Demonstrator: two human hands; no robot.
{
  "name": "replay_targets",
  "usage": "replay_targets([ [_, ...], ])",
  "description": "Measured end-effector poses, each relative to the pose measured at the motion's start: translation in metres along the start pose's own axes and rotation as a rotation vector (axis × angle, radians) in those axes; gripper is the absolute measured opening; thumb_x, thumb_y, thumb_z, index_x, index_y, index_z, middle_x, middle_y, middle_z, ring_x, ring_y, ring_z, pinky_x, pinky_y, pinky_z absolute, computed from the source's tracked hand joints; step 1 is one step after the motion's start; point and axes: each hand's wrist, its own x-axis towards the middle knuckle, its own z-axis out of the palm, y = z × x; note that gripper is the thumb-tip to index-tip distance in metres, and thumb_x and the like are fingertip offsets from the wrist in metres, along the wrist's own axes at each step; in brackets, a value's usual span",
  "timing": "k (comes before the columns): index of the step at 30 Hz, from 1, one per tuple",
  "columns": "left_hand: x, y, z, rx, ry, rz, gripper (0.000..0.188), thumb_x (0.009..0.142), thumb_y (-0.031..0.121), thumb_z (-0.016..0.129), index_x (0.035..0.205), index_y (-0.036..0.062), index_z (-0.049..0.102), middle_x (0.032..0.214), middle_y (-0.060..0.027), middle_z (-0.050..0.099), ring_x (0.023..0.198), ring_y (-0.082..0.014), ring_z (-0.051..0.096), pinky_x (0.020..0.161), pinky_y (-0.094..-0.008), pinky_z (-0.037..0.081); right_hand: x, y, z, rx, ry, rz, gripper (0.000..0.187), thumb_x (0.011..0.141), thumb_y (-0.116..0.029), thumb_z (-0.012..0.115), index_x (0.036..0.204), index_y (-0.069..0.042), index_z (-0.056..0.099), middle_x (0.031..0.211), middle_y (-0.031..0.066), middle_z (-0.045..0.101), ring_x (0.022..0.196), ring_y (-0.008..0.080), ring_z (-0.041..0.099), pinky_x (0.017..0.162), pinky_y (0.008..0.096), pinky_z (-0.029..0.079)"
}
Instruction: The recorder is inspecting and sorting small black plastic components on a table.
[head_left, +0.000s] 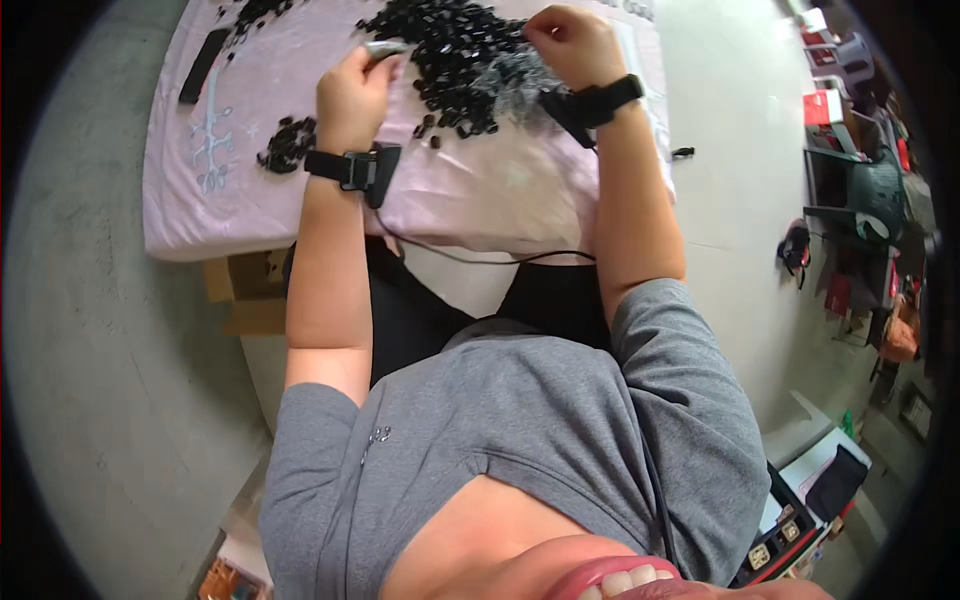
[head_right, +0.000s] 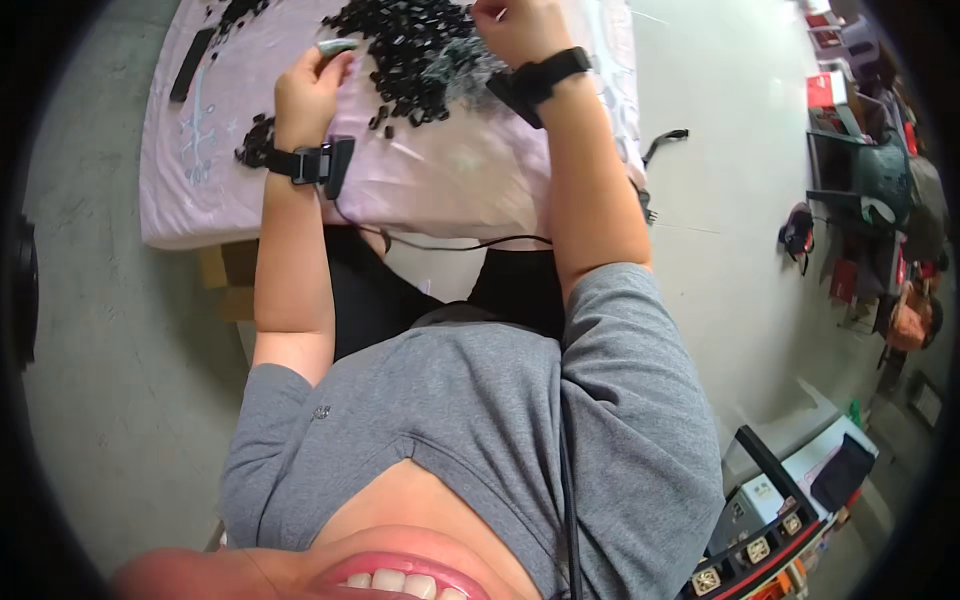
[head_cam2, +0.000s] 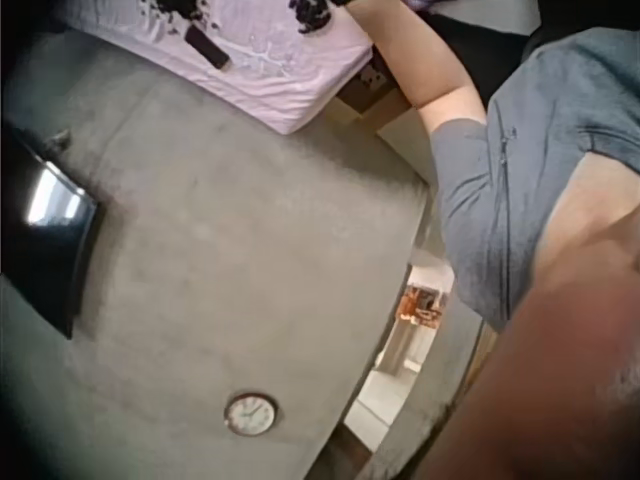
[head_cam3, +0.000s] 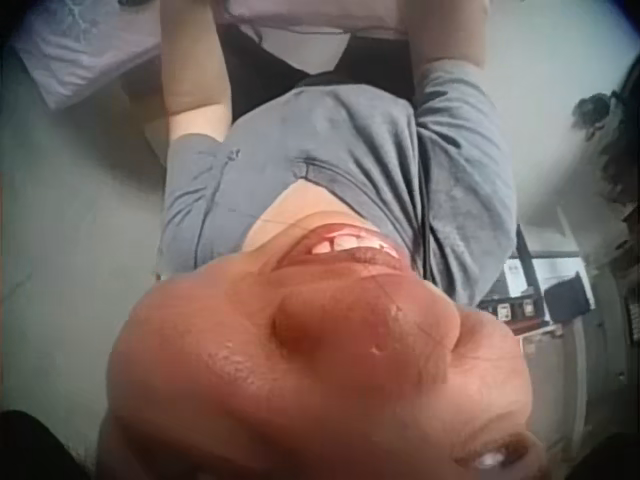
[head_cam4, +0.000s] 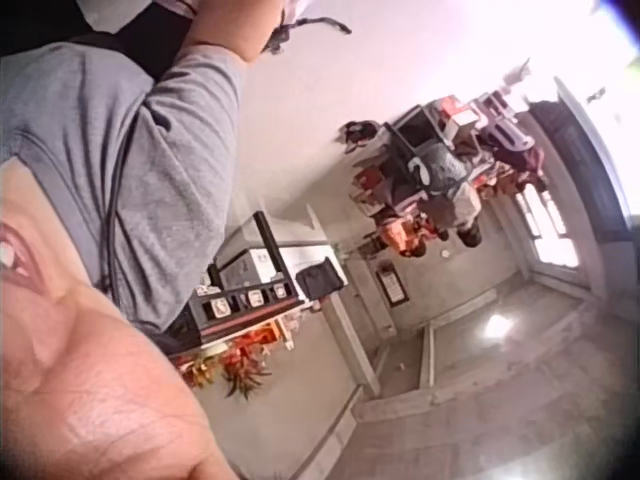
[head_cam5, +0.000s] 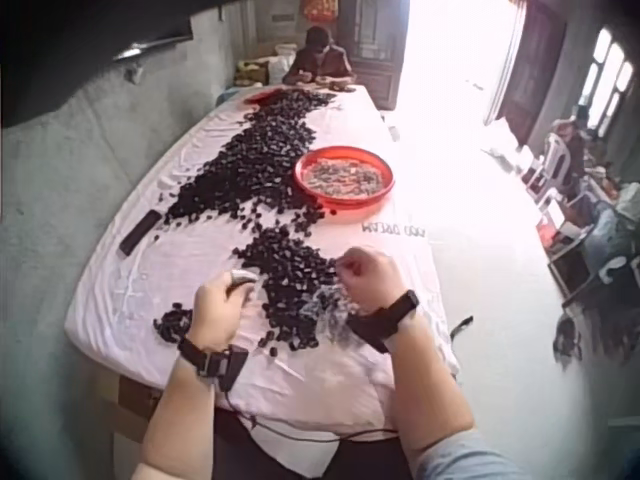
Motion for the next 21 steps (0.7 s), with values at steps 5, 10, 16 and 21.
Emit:
replay_targets([
  [5,-0.033,0.02,0.005,-0.981,-0.398,-0.274,0.024,0.104,0.011,0.064,0.124,-0.0003,0.069,0.111,-0.0077,0.073,0.094,-0.0098,0.068,0.088,-0.0238,0.056,-0.014,-0.047,0.016,0.744,-0.262,0.209,0.008,0.096,-0.007,0.071,0.101,-0.001,0.07,0.088,-0.0009,0.069,0.079,0.0065,0.063,0.071,0.0212,0.051],
  [10,-0.035,0.022,0.011,-1.124,-0.408,-0.298,0.022,0.102,0.014,0.067,0.119,0.0008,0.07,0.105,-0.0064,0.074,0.091,-0.0109,0.069,0.087,-0.0245,0.056,-0.025,-0.074,0.022,1.004,-0.3,-0.026,0.007,0.096,0.0,0.068,0.103,0.001,0.068,0.096,0.001,0.067,0.087,0.0073,0.063,0.077,0.0219,0.052],
  [16,-0.03,0.01,0.019,-1.287,-0.392,-0.443,0.014,0.1,0.015,0.069,0.11,0.0067,0.072,0.09,-0.004,0.072,0.074,-0.0146,0.067,0.069,-0.0272,0.052,-0.022,-0.082,0.031,1.357,-0.29,-0.47,0.008,0.095,0.006,0.066,0.101,0.001,0.066,0.093,0.0007,0.065,0.086,0.0067,0.063,0.077,0.022,0.052],
  [21,-0.031,0.019,0.013,-1.235,-0.364,-0.361,0.013,0.103,0.018,0.067,0.109,0.0074,0.072,0.087,0.0015,0.07,0.073,-0.0077,0.063,0.067,-0.0217,0.049,-0.031,-0.077,0.027,0.871,-0.23,-0.108,0.008,0.093,0.007,0.066,0.099,0.001,0.065,0.091,0.0011,0.066,0.081,0.0056,0.062,0.073,0.0208,0.052],
])
